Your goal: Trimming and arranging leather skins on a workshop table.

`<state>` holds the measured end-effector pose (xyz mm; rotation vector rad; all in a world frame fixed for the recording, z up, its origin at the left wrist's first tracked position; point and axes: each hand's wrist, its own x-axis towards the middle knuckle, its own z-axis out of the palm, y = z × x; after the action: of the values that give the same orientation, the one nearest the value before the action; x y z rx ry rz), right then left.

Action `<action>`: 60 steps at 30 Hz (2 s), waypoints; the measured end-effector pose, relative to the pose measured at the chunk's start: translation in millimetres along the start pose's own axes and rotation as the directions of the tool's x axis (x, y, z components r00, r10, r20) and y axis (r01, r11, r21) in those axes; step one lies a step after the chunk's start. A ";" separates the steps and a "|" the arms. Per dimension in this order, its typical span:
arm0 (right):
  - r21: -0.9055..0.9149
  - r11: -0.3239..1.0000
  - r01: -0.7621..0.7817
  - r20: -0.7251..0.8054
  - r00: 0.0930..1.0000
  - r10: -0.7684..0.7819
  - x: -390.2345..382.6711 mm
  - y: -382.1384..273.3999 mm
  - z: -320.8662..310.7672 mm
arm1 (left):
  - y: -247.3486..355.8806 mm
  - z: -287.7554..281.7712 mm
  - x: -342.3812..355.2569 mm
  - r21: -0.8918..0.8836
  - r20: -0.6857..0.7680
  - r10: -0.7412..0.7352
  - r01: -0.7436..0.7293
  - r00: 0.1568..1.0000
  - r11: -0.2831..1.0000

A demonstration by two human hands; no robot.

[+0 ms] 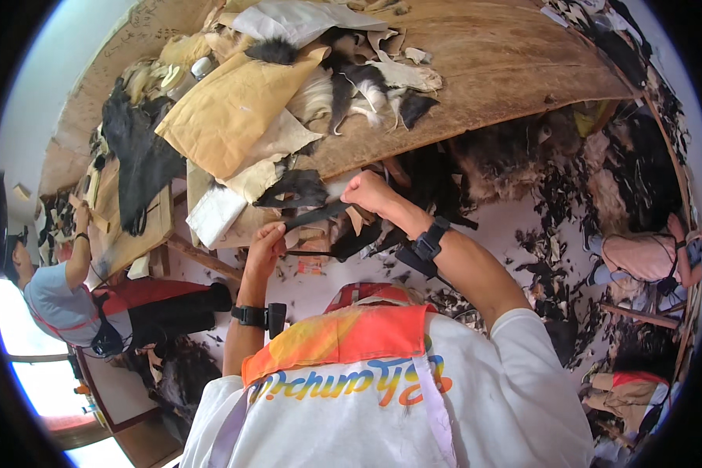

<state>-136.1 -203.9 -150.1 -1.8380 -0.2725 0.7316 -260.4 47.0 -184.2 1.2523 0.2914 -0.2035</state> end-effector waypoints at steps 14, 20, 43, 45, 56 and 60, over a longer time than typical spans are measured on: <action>-0.280 0.934 0.221 -0.346 0.885 -0.313 9.6 -0.9 24.0 | -9.6 -5.3 15.1 0.194 -0.126 0.259 -0.232 0.958 0.953; -0.257 0.951 0.169 -0.479 0.832 -0.278 3.6 -0.9 38.1 | -34.9 -10.6 41.3 0.209 -0.044 0.194 -0.181 0.980 0.961; -0.260 0.961 0.093 -0.516 0.828 -0.220 -45.6 51.1 24.4 | -100.3 -25.6 33.5 0.306 0.133 0.211 -0.242 0.968 0.921; -0.254 0.954 0.160 -0.420 0.870 -0.258 -67.2 65.9 2.4 | -80.3 8.6 29.3 0.341 0.194 0.203 -0.260 0.960 0.903; 0.162 0.963 0.215 -0.529 0.843 -0.099 -312.4 117.9 -206.8 | 17.5 243.9 -24.6 0.517 0.415 0.000 -0.236 0.910 0.823; -0.229 0.904 0.361 -0.831 0.412 -0.375 -417.8 36.8 -281.5 | 101.4 360.7 -50.8 0.451 0.465 0.426 -0.622 0.776 0.640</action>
<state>-300.2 -647.7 26.6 -1.8312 0.0017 -0.5734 -239.1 -266.5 26.1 1.8399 -0.4834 0.0343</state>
